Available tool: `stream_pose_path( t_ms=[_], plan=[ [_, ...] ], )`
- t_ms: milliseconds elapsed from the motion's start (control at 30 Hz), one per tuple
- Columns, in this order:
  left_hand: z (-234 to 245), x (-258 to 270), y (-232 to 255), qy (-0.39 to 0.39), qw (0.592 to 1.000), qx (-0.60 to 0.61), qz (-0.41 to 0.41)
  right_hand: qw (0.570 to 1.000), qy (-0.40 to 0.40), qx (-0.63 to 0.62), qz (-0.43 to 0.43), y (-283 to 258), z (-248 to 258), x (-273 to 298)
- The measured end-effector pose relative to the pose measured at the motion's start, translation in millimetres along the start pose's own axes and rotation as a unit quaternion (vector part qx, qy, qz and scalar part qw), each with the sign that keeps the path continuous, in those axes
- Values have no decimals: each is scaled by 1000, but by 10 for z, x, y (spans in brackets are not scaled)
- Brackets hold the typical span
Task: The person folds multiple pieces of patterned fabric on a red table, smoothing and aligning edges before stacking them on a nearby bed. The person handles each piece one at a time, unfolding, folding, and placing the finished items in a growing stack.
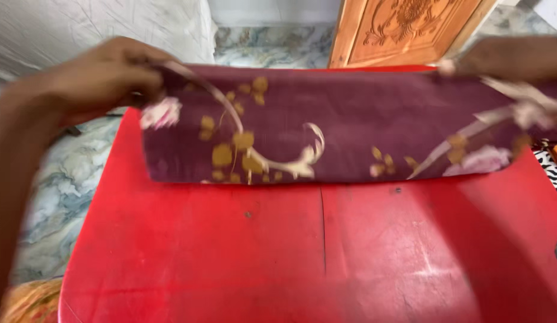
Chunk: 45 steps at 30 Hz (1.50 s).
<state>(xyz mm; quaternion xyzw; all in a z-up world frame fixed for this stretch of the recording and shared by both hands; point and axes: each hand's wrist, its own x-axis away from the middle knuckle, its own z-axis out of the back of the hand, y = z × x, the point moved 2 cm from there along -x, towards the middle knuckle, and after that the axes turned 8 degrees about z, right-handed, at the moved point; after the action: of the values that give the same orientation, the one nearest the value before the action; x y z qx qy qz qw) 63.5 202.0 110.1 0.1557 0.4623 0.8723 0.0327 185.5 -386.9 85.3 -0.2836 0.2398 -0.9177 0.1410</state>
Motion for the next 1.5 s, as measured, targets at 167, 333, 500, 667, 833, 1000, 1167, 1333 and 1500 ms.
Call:
stream_pose_path(
  t_ms=[167,333,500,667,833,1000,1167,1333,1500],
  plan=[
    [-269,-377,-296,103,978,105,149,994,-2,81,-74,44,227,-360],
    [-477,-316,-624,168,963,198,77,975,139,-168,33,552,32,-315],
    [-616,-424,-682,270,939,200,-78,899,202,-367,128,597,-174,-262],
    [-630,-392,-784,342,933,47,-102,931,262,-247,67,335,-315,-119],
    [-641,-428,-827,374,926,-23,-47,898,326,-276,104,203,-349,-33],
    [-590,-401,-874,385,922,-47,-11,928,330,-131,113,98,-485,22],
    [-634,-189,-445,470,846,-253,-24,859,437,183,195,-160,-644,182],
    [-1214,-154,116,282,931,-231,3,840,494,219,36,-279,-857,384],
    [-1526,11,-27,253,904,-338,-65,867,484,-116,-15,97,-1175,578]
  ],
)
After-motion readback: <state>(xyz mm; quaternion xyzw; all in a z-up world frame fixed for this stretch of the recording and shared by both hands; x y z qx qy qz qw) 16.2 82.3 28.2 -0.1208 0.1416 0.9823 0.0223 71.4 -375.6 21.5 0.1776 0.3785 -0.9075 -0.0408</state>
